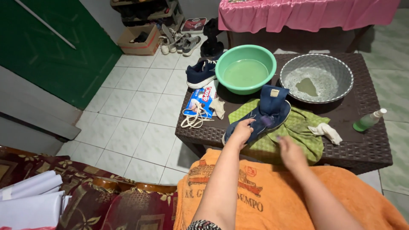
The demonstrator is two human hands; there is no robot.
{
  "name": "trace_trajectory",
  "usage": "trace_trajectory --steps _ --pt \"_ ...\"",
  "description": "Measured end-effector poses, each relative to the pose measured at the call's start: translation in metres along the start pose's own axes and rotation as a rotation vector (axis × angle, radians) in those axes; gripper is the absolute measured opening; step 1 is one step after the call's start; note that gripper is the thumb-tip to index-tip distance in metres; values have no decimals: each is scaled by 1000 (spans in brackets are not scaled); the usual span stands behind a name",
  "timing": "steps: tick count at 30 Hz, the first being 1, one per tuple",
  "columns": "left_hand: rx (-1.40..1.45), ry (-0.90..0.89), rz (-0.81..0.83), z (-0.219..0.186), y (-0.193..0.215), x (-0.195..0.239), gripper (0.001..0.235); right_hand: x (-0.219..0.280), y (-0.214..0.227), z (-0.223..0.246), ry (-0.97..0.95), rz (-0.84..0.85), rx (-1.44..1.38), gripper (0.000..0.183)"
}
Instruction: The person scrubs a blue sneaker with a purple toothbrush, focusing on the white sole and the upper fabric. They rotate the shoe to clean different areas, including the heel and toe, while holding it over a green cloth on a table.
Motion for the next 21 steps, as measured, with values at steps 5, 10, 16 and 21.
trace_trajectory --steps 5,10,16,21 --pt "-2 34 -1 -2 3 3 48 -18 -18 -23 -5 4 -7 45" --pt "58 59 5 -38 10 41 47 8 -5 7 40 51 -48 44" --pt "71 74 7 -15 6 17 49 -13 -1 -22 13 37 -34 44" --pt "48 101 7 -30 13 30 49 -5 -24 -16 38 88 -27 44"
Point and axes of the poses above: each hand's wrist, its own x-axis away from the middle knuckle, its own y-axis out of the back of the hand, z = x × y, the point moved 2 cm from there along -x, towards the middle knuckle, and after that the axes turned 8 degrees about y, right-handed, at the moved point
